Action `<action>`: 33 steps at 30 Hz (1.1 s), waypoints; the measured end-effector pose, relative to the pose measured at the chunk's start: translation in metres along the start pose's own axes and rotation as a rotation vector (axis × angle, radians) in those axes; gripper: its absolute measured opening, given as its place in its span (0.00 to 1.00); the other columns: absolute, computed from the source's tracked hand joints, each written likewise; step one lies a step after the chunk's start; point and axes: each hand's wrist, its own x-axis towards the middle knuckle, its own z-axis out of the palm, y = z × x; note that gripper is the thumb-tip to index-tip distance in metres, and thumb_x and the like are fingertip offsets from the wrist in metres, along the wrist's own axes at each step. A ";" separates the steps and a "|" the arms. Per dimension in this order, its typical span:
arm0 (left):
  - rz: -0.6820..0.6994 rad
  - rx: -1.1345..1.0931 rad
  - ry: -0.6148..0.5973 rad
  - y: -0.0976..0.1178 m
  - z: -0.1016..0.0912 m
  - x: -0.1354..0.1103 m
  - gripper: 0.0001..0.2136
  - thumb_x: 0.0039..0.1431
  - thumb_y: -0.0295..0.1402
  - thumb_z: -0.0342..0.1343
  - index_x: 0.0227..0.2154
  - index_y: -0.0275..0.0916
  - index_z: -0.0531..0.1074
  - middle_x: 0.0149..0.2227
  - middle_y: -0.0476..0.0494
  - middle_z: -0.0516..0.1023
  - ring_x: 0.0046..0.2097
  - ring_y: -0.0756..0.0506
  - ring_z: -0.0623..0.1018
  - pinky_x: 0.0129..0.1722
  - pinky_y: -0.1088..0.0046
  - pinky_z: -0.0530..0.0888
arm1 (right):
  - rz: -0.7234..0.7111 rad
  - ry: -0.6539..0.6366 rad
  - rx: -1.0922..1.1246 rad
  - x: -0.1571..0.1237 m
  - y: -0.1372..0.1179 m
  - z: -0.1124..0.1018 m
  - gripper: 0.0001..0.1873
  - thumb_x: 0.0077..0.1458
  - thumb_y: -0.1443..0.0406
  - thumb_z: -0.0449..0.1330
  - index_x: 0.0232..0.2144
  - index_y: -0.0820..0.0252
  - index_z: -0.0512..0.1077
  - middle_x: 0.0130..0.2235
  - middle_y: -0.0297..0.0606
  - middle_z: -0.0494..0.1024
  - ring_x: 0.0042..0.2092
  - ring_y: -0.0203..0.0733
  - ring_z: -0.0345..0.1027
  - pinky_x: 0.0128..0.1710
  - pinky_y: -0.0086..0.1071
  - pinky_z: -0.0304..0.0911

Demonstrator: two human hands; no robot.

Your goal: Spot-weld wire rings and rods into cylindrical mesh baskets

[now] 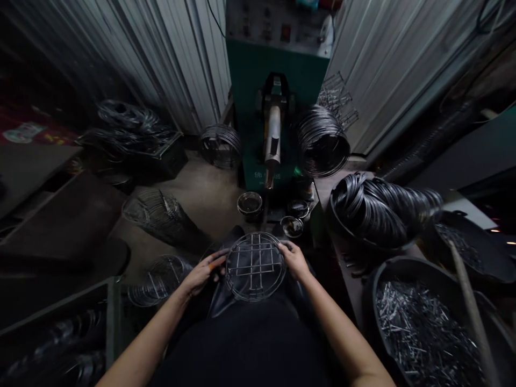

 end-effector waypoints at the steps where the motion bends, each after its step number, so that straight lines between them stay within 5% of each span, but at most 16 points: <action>1: 0.004 0.004 0.018 -0.001 0.003 0.002 0.25 0.50 0.40 0.58 0.51 0.37 0.65 0.33 0.46 0.71 0.25 0.55 0.68 0.17 0.82 0.59 | 0.065 0.007 0.069 -0.002 0.006 -0.002 0.18 0.39 0.54 0.63 0.30 0.61 0.73 0.19 0.28 0.69 0.19 0.31 0.58 0.18 0.24 0.52; 5: 0.007 0.065 0.046 -0.007 0.009 0.007 0.27 0.50 0.41 0.58 0.53 0.37 0.63 0.31 0.49 0.70 0.23 0.56 0.66 0.16 0.82 0.58 | 0.219 0.028 0.227 -0.002 0.028 -0.005 0.24 0.37 0.55 0.64 0.37 0.62 0.71 0.17 0.23 0.66 0.14 0.26 0.49 0.13 0.21 0.43; 9: 0.018 0.062 0.057 -0.009 0.010 0.007 0.28 0.49 0.41 0.59 0.53 0.37 0.64 0.31 0.50 0.71 0.23 0.56 0.66 0.16 0.82 0.58 | 0.125 0.020 0.131 0.002 0.039 -0.010 0.20 0.39 0.58 0.64 0.36 0.62 0.73 0.17 0.25 0.68 0.16 0.28 0.55 0.15 0.21 0.50; 14: -0.027 0.054 0.057 -0.007 0.012 0.008 0.28 0.48 0.39 0.59 0.53 0.37 0.64 0.29 0.50 0.70 0.22 0.57 0.65 0.17 0.82 0.57 | -0.044 0.009 0.007 0.007 0.042 -0.014 0.15 0.40 0.62 0.63 0.34 0.60 0.76 0.31 0.36 0.79 0.33 0.39 0.71 0.32 0.29 0.66; 20: -0.056 0.098 0.013 -0.006 0.005 0.010 0.28 0.50 0.40 0.57 0.54 0.38 0.63 0.27 0.50 0.69 0.22 0.56 0.65 0.17 0.81 0.55 | -0.051 -0.028 -0.043 0.009 0.041 -0.017 0.12 0.43 0.65 0.61 0.34 0.59 0.77 0.38 0.38 0.80 0.43 0.43 0.71 0.48 0.36 0.62; 24: 0.031 0.406 -0.025 -0.006 -0.001 0.013 0.27 0.54 0.42 0.52 0.55 0.37 0.62 0.22 0.51 0.69 0.24 0.52 0.68 0.23 0.78 0.62 | -0.042 -0.037 -0.080 0.011 0.041 -0.019 0.12 0.43 0.67 0.62 0.35 0.59 0.77 0.38 0.37 0.80 0.43 0.43 0.71 0.50 0.36 0.60; 28: 0.262 0.832 0.026 -0.002 -0.001 0.016 0.22 0.55 0.37 0.50 0.52 0.37 0.67 0.40 0.40 0.76 0.44 0.42 0.73 0.44 0.67 0.68 | -0.040 -0.067 -0.101 0.014 0.044 -0.024 0.15 0.41 0.66 0.64 0.36 0.59 0.77 0.38 0.36 0.80 0.44 0.44 0.71 0.51 0.38 0.59; 33: 0.300 1.083 -0.110 0.000 -0.008 0.011 0.30 0.53 0.40 0.53 0.59 0.36 0.56 0.51 0.34 0.69 0.52 0.39 0.69 0.52 0.65 0.65 | -0.038 -0.159 -0.132 0.010 0.043 -0.031 0.20 0.38 0.65 0.66 0.39 0.58 0.76 0.42 0.37 0.79 0.49 0.46 0.69 0.54 0.39 0.56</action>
